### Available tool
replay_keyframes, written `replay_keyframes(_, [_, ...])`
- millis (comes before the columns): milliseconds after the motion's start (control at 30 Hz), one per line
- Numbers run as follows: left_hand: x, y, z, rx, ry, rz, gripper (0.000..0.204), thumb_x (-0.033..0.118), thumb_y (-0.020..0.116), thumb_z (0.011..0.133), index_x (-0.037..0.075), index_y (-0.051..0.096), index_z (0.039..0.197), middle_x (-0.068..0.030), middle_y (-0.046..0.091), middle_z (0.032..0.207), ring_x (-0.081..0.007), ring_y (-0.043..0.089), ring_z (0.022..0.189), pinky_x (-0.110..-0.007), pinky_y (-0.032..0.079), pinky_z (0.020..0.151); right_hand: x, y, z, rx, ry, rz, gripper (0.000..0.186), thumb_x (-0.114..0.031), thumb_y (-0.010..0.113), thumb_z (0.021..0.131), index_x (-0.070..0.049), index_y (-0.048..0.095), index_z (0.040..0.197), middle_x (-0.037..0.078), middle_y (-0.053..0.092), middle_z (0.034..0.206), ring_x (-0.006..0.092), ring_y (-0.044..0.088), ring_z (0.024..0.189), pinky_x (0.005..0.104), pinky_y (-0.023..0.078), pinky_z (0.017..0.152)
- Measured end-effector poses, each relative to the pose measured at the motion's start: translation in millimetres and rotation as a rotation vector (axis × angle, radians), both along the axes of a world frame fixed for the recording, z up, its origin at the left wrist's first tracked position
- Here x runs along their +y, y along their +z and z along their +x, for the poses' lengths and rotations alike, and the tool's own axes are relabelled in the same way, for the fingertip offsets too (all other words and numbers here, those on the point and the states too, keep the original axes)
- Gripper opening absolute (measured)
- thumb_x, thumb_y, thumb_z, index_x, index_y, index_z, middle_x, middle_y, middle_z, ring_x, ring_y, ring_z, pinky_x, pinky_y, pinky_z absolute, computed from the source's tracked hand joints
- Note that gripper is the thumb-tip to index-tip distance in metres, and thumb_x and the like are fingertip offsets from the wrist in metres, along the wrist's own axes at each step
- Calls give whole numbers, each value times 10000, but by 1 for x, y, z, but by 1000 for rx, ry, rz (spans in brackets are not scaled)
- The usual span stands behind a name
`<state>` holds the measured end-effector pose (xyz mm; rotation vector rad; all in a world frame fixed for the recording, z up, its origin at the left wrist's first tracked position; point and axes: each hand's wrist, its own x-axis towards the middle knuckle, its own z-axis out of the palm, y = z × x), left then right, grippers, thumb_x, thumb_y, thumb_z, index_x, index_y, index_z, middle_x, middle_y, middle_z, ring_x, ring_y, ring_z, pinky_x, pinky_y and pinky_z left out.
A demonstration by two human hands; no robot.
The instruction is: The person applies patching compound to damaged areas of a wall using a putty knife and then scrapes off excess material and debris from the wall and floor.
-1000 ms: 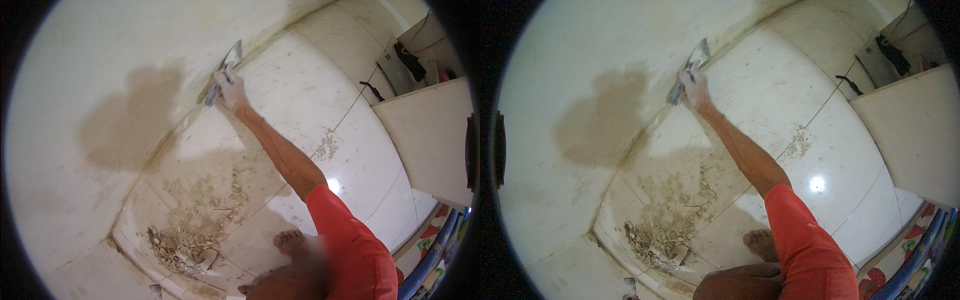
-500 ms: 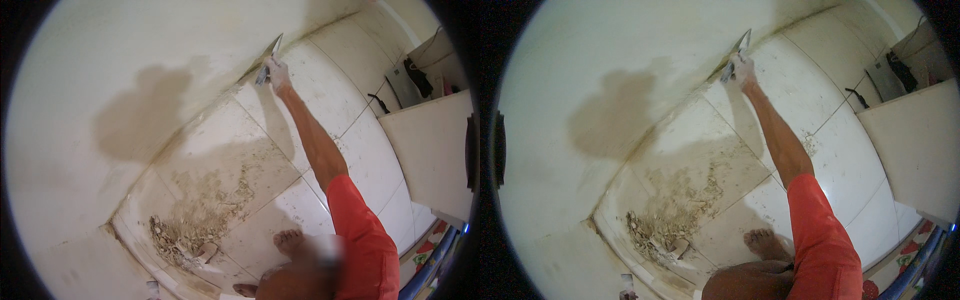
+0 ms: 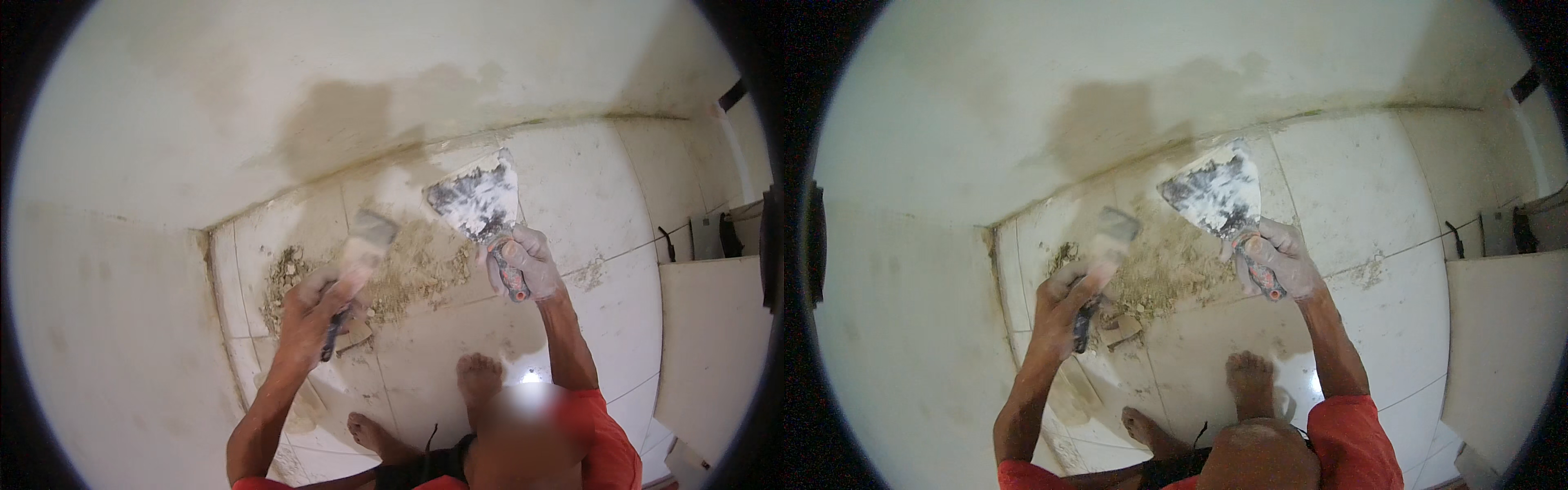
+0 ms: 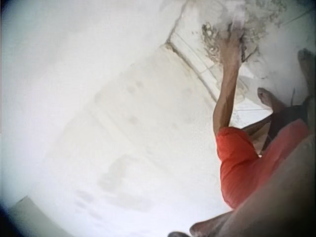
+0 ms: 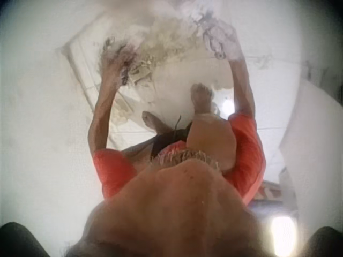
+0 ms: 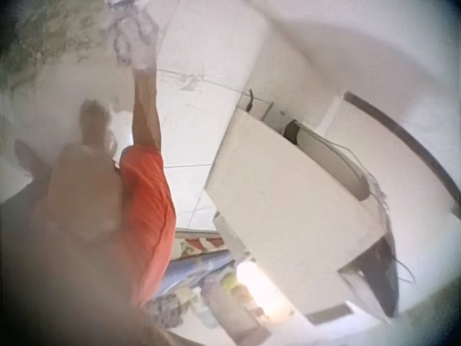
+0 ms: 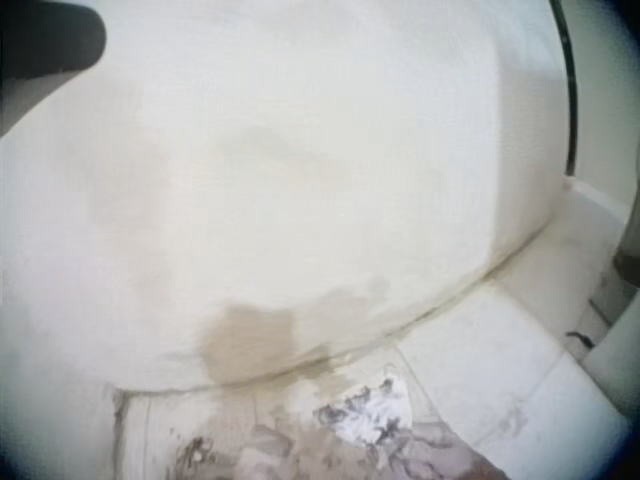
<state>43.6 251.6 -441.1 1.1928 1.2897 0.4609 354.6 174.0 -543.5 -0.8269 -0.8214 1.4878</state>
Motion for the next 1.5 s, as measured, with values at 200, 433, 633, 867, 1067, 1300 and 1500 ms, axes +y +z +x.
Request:
replay_keyframes(200, [-18, 10, 18, -123, -88, 30, 318, 265, 581, 985, -28, 644, 1089, -60, 677, 803, -82, 585, 644, -234, 433, 540, -5, 35, -13, -865, -156, 330, 332, -187, 591, 932, -24, 640, 1218, 106, 650, 921, 197, 604, 750, 315, 491, 660])
replay_keyframes(433, [-39, 1, 1, -102, -110, 67, 312, 249, 583, 985, -12, 635, 1148, -27, 661, 759, -52, 525, 585, -222, 416, 515, -4, 29, -35, -1389, -239, 481, 523, -6, 592, 834, -168, 599, 1332, 79, 604, 991, 285, 603, 845, 388, 504, 753])
replay_keyframes(633, [-50, 4, 3, -32, -105, 230, 306, 236, 564, 998, -3, 624, 1180, -30, 649, 744, -77, 555, 626, -242, 434, 577, -6, -6, -24, -1460, -393, 289, 299, -102, 568, 946, -108, 628, 1239, 78, 612, 859, 198, 589, 666, 335, 470, 583])
replay_keyframes(867, [-33, -26, 3, 351, -387, 760, 393, 55, 587, 903, 67, 597, 1296, -151, 647, 996, -289, 624, 860, -372, 499, 765, -54, 26, -22, -233, 132, -464, 260, -235, 585, 977, 23, 623, 974, 109, 622, 656, 110, 484, 384, 250, 397, 351])
replay_keyframes(1067, [-18, -50, -8, 750, -717, 1173, 622, 3, 617, 769, 97, 534, 1378, -134, 575, 1166, -337, 539, 1040, -434, 438, 929, -54, 11, -14, 47, 95, -496, 262, -212, 603, 943, 42, 643, 891, 125, 640, 641, 102, 488, 376, 254, 383, 337])
replay_keyframes(1300, [9, -71, -81, 827, -796, 985, 362, -4, 607, 850, 41, 619, 1209, -179, 622, 1129, -365, 592, 1061, -450, 493, 913, 7, -40, 92, -289, -617, -321, 291, -261, 534, 974, -14, 608, 839, 53, 569, 575, 98, 474, 371, 260, 384, 339])
replay_keyframes(1500, [16, -45, -123, 956, -900, 763, 255, 39, 572, 911, 1, 638, 1154, -182, 657, 1048, -363, 626, 983, -442, 520, 851, 84, -106, 186, -101, -826, -362, 232, -230, 527, 946, -30, 594, 849, 57, 556, 573, 125, 502, 410, 277, 411, 368])
